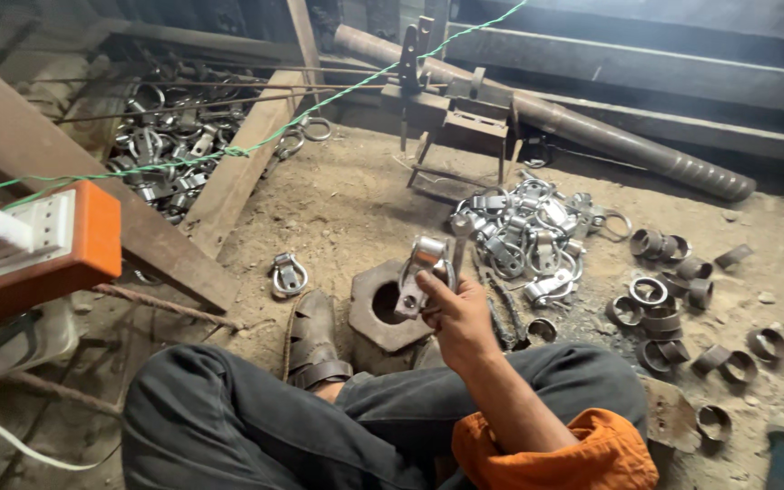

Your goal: The person sits on the floor and assembles metal hardware components, specifically shackle-like parts. They use a wrench to tighten a bolt on the assembly and then place the finished part on a pile of similar items.

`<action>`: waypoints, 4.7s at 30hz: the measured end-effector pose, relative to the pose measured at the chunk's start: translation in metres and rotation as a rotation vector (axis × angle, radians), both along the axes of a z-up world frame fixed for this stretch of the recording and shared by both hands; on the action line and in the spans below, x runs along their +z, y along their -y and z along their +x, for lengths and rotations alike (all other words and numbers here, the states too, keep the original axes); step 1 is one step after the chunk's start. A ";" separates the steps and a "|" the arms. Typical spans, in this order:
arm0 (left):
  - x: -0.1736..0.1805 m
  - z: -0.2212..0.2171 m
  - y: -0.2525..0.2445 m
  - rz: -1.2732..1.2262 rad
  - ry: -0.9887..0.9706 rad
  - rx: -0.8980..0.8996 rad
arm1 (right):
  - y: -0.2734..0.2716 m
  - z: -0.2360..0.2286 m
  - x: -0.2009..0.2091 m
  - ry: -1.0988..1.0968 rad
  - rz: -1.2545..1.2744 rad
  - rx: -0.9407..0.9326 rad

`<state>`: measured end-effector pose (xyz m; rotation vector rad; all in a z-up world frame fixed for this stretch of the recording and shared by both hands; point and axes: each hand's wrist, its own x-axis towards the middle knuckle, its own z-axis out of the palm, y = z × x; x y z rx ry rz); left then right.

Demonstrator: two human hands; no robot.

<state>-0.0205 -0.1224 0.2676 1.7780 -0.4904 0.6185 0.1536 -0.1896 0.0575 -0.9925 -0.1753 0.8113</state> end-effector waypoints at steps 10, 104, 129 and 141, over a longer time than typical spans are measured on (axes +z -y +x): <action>-0.105 0.014 -0.030 -0.399 -0.406 0.315 | 0.004 -0.004 0.028 0.086 -0.179 -0.025; -0.289 0.034 -0.101 -1.513 -0.709 0.586 | -0.040 -0.074 -0.027 1.113 -0.711 0.220; -0.246 0.038 -0.056 -1.217 -0.706 0.663 | -0.005 -0.073 -0.003 1.072 -0.410 0.087; -0.291 0.058 -0.059 -0.914 -0.974 0.444 | 0.045 -0.031 -0.043 1.012 -0.768 0.364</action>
